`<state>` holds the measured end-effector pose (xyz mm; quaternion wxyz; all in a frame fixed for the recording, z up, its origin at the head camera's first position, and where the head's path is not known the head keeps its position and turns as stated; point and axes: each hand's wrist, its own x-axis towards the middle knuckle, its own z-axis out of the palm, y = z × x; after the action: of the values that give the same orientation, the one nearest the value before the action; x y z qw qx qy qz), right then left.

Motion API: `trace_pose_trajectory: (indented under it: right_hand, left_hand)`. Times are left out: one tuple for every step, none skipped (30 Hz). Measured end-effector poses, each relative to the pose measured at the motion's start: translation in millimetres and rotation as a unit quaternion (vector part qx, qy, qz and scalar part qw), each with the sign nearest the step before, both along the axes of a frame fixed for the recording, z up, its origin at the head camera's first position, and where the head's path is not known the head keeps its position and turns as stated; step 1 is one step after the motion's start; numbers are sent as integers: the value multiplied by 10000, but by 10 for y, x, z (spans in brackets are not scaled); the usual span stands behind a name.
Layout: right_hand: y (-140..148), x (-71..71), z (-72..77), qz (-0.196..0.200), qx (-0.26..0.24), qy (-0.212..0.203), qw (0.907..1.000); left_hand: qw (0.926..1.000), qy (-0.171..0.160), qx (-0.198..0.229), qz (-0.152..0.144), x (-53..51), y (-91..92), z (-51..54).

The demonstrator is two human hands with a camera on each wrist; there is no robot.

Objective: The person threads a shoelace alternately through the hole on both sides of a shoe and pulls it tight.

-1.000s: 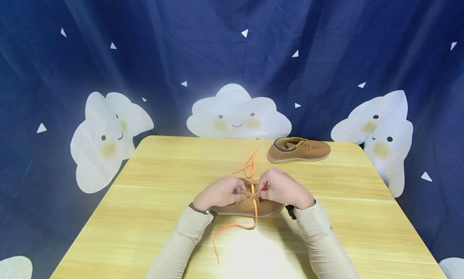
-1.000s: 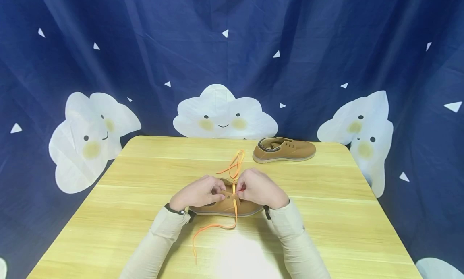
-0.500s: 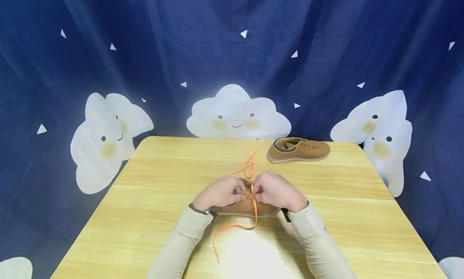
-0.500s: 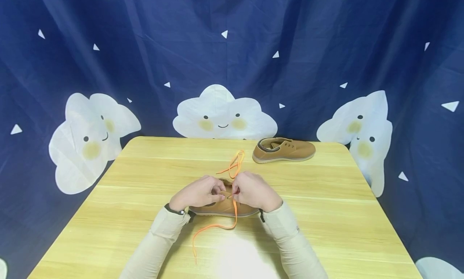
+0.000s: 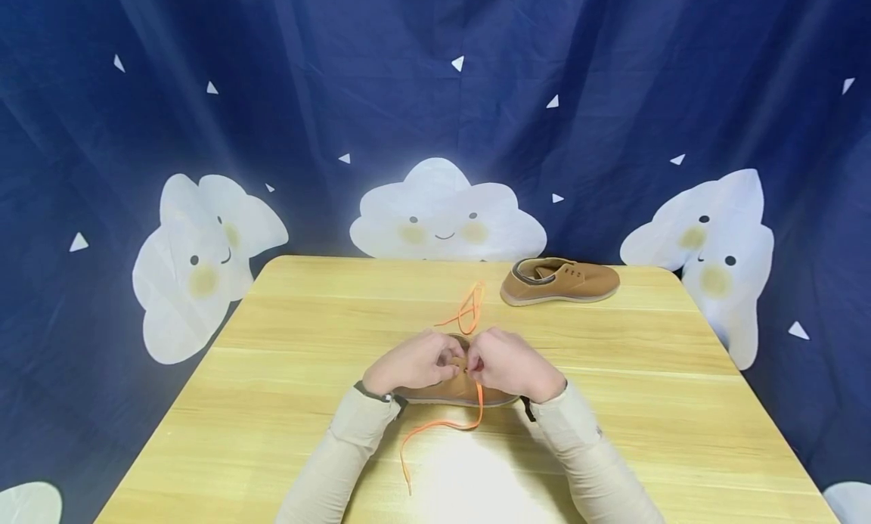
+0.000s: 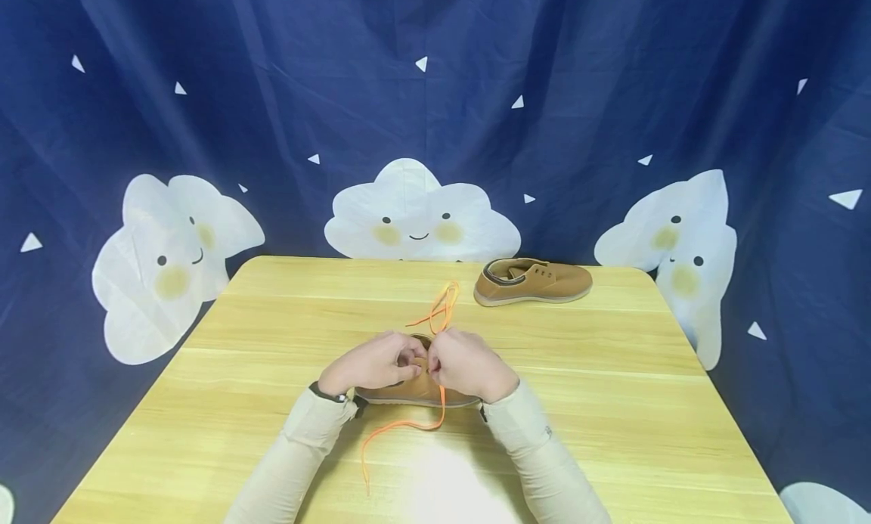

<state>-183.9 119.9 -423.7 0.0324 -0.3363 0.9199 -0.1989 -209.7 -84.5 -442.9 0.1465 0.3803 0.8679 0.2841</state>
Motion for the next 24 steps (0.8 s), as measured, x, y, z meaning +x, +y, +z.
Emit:
trace_pose_trajectory:
  right_hand:
    - [-7,0,-7,13,13,29,10000]
    - [-14,0,-12,30,22,60,10000]
    - [-21,1,-16,37,32,89,9999]
    - [-26,3,-19,32,42,111,9999]
    - [-31,4,-22,34,51,145,9999]
    - [-35,7,-23,38,64,178,9998]
    - [-37,10,-25,34,81,216,9997]
    - [-40,12,-27,42,91,250,9996]
    - [-42,13,-29,49,98,271,9996]
    - [-44,15,-33,66,98,299,9995]
    - [-45,16,-35,85,93,314,9994]
    - [-44,16,-37,101,88,325,9994]
    - [-44,16,-36,128,68,296,9995]
    - [-41,11,-34,170,45,203,9996]
    - [-34,7,-27,201,20,64,9998]
    - [-20,0,-17,216,-31,-95,9997]
    - [2,-6,1,215,-110,-309,9992]
    - [36,-17,21,226,-178,-495,9984]
    - [82,-30,42,195,-280,-698,9970]
    - [143,-47,64,120,-377,-852,9956]
    - [216,-63,84,22,-465,-929,9946]
    - [299,-82,101,-95,-549,-992,9935]
    - [387,-102,112,-243,-596,-1074,9921]
    - [480,-126,111,-392,-591,-1144,9909]
  left_hand:
    - [10000,-75,9,-21,0,0,-1]
    - [9999,-164,15,-29,1,1,-1]
    - [9997,-256,29,-32,4,0,5]
    - [9994,-350,35,-34,3,-1,4]
    - [9992,-404,33,-46,2,-3,3]
    - [9990,-451,36,-57,-2,-5,-4]
    - [9987,-499,41,-78,-6,-6,-7]
    - [9984,-545,66,-96,-12,-7,-16]
    - [9981,-591,84,-118,-18,-9,-22]
    - [9978,-633,100,-145,-23,-11,-32]
    - [9974,-687,137,-159,-28,-13,-38]
    - [9969,-745,180,-163,-31,-16,-45]
    - [9965,-789,211,-157,-31,-19,-46]
    - [9962,-834,224,-126,-29,-21,-44]
    - [9958,-880,225,-89,-26,-22,-42]
    - [9954,-921,243,-60,-26,-22,-42]
    - [9954,-928,246,-10,-24,-24,-40]
    - [9956,-910,213,38,-21,-25,-36]
    - [9955,-923,205,64,-21,-22,-34]
    - [9955,-924,197,81,-22,-19,-35]
    - [9957,-902,195,80,-26,-16,-37]
    - [9958,-896,190,83,-27,-14,-37]
    - [9960,-874,175,87,-28,-11,-38]
    - [9958,-893,184,86,-29,-8,-39]
